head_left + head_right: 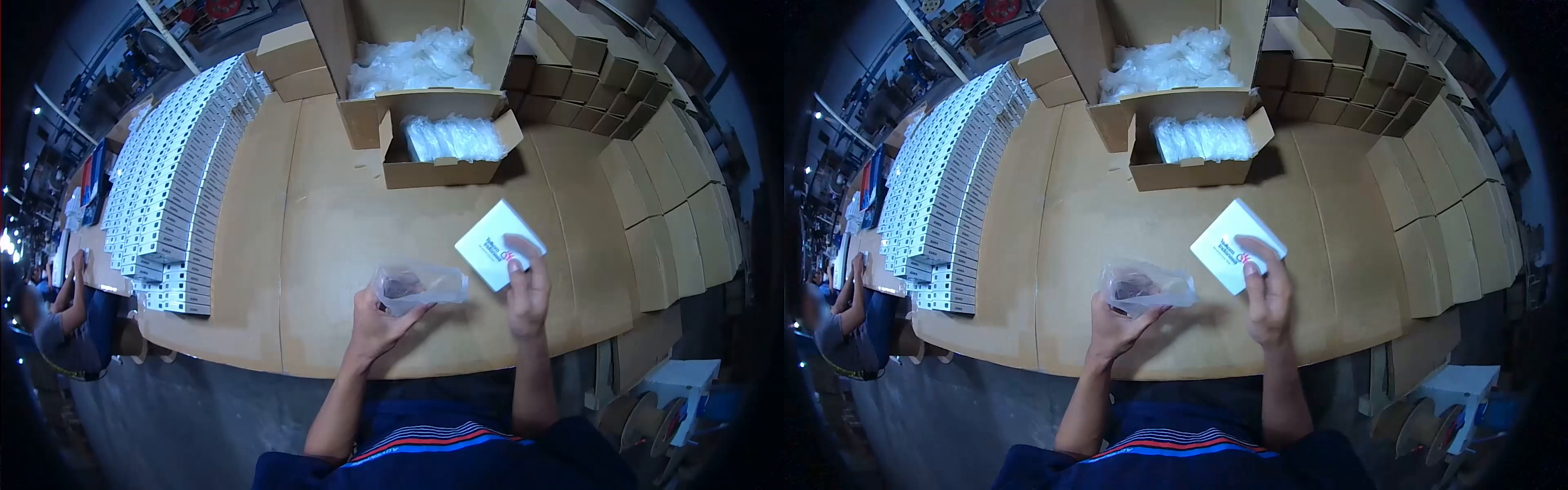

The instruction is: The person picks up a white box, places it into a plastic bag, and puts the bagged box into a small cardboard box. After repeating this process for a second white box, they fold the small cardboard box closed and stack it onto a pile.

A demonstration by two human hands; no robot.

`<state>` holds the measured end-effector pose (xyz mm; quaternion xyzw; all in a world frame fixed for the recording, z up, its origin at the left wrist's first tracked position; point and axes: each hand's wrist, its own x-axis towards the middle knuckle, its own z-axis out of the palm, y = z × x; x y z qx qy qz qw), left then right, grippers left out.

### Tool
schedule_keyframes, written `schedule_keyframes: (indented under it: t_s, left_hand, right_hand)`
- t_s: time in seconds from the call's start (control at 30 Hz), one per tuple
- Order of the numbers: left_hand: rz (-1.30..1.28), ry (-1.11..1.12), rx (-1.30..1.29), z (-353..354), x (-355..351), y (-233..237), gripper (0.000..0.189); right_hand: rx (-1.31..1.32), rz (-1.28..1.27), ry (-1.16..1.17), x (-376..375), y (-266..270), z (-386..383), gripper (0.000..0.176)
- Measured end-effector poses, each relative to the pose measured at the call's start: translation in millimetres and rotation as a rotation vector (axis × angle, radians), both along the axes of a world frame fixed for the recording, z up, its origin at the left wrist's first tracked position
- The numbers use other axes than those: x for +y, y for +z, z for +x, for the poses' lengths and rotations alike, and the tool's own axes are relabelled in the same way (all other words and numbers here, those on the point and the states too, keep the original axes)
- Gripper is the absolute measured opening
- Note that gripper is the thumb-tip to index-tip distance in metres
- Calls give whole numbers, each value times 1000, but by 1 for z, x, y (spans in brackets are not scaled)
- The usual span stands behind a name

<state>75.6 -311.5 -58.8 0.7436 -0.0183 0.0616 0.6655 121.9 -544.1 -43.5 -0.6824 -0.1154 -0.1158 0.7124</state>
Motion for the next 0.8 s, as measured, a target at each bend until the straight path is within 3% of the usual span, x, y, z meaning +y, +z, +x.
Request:
schedule_keyframes:
  t_s: [0.03,0.13,0.23,0.5,0.67,0.8]
  left_hand:
    - [51,-7,-19,0,1,0,41]
    - [150,-23,-60,-1,0,-1,41]
    - [138,-29,-62,-3,-3,0,42]
    - [91,-3,-95,-5,2,-2,50]
    - [82,-29,-13,-6,4,0,59]
    - [45,-67,-25,-4,1,-8,64]
  right_hand:
    - [-33,189,-9,-1,9,4,44]
    - [-272,141,-6,1,41,20,56]
    - [-391,152,101,20,60,23,56]
    - [-219,33,298,41,55,13,37]
    - [-162,-21,260,32,48,16,31]
    - [-213,-233,224,34,50,24,24]
